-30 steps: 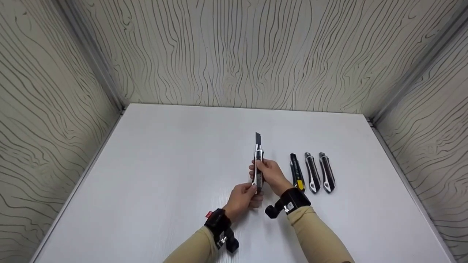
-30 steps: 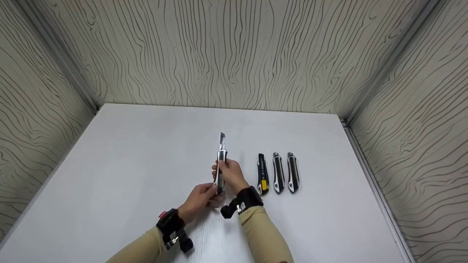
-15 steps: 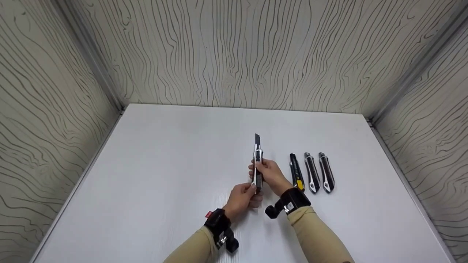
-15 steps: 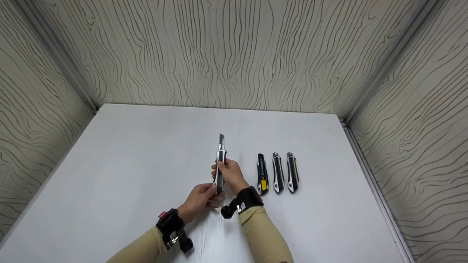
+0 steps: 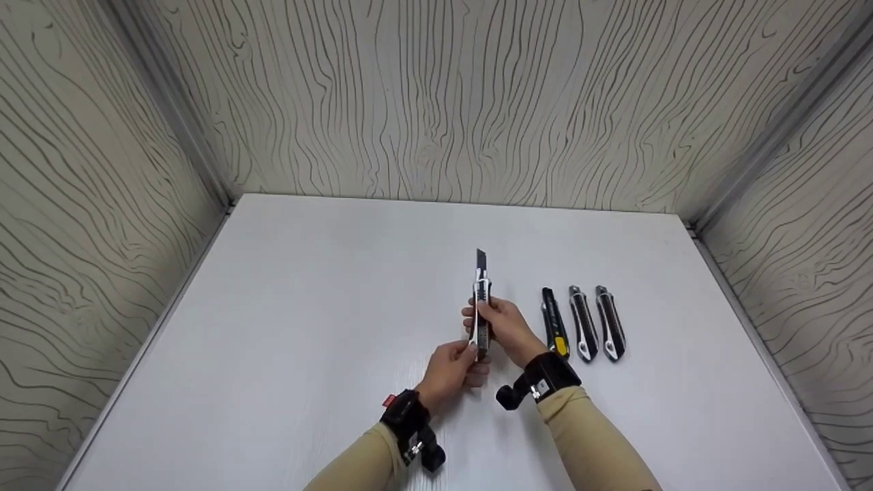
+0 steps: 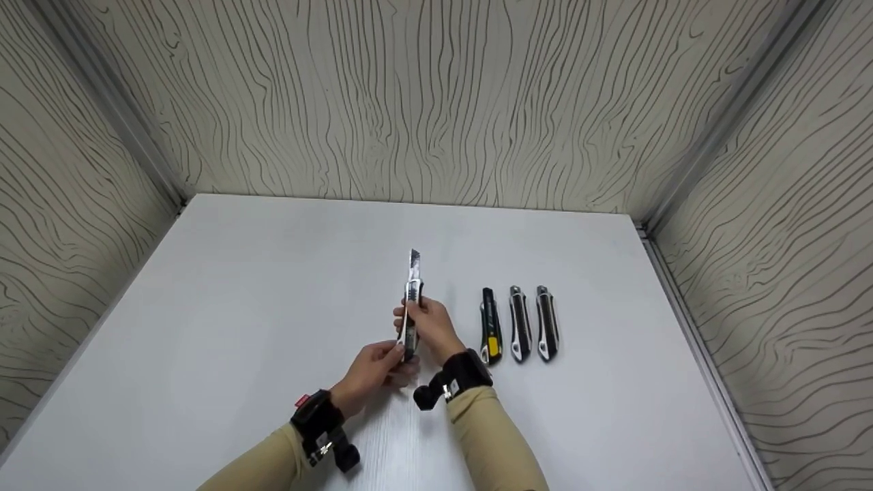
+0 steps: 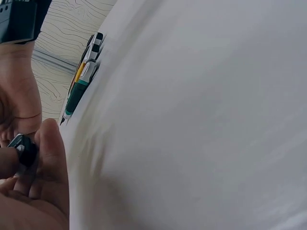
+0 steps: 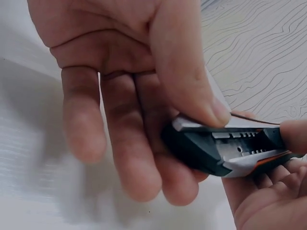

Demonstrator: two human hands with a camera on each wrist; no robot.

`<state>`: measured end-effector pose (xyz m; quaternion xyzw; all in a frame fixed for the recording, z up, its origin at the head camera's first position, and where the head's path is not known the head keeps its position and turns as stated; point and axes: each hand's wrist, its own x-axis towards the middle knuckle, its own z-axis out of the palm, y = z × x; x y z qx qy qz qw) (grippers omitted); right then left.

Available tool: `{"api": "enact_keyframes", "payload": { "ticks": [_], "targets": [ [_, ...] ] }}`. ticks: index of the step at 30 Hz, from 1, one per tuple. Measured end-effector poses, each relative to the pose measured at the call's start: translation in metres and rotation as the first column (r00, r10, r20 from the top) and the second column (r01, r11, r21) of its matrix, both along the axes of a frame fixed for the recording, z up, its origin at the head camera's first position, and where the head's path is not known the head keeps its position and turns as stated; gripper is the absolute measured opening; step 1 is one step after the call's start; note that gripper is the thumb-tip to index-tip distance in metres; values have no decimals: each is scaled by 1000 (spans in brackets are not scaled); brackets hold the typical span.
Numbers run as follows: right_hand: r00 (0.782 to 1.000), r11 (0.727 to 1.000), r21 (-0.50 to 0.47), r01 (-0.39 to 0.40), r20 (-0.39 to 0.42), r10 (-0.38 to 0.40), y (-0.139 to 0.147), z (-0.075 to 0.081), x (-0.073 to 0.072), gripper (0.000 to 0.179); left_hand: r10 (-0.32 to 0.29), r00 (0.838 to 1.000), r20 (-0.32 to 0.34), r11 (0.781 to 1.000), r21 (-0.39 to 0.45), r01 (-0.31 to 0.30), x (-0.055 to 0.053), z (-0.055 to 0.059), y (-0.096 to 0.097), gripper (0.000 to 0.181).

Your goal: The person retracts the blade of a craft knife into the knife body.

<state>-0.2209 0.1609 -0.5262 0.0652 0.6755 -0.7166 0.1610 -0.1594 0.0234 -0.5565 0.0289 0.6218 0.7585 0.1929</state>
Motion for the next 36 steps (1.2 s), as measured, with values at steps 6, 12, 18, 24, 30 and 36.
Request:
{"api": "enact_keyframes", "payload": {
  "ticks": [6, 12, 18, 24, 30, 36],
  "targets": [
    [999, 1000, 11, 16, 35, -17, -1, 1, 0, 36, 5, 1000, -4, 1000, 18, -5, 0, -1, 0, 30],
    [998, 999, 24, 25, 57, -26, -2, 2, -1, 36, 7, 1000, 2, 999, 33, -7, -1, -2, 0, 31],
    [998, 999, 40, 34, 50, -36, -2, 3, 1, 35, 11, 1000, 12, 1000, -1, -11, -2, -1, 0, 31],
    [997, 997, 43, 64, 40, -66, -4, 3, 1, 34, -10, 999, 37, 1000, 24, 10, -2, 0, -1, 30],
    [997, 995, 73, 65, 44, -68, -3, 1, 1, 32, -58, 996, 67, 996, 72, 54, -2, -1, 0, 31],
    [997, 996, 68, 66, 39, -69, -3, 1, 2, 31, -53, 996, 69, 998, 28, 51, -2, -2, 1, 31]
  ]
}}
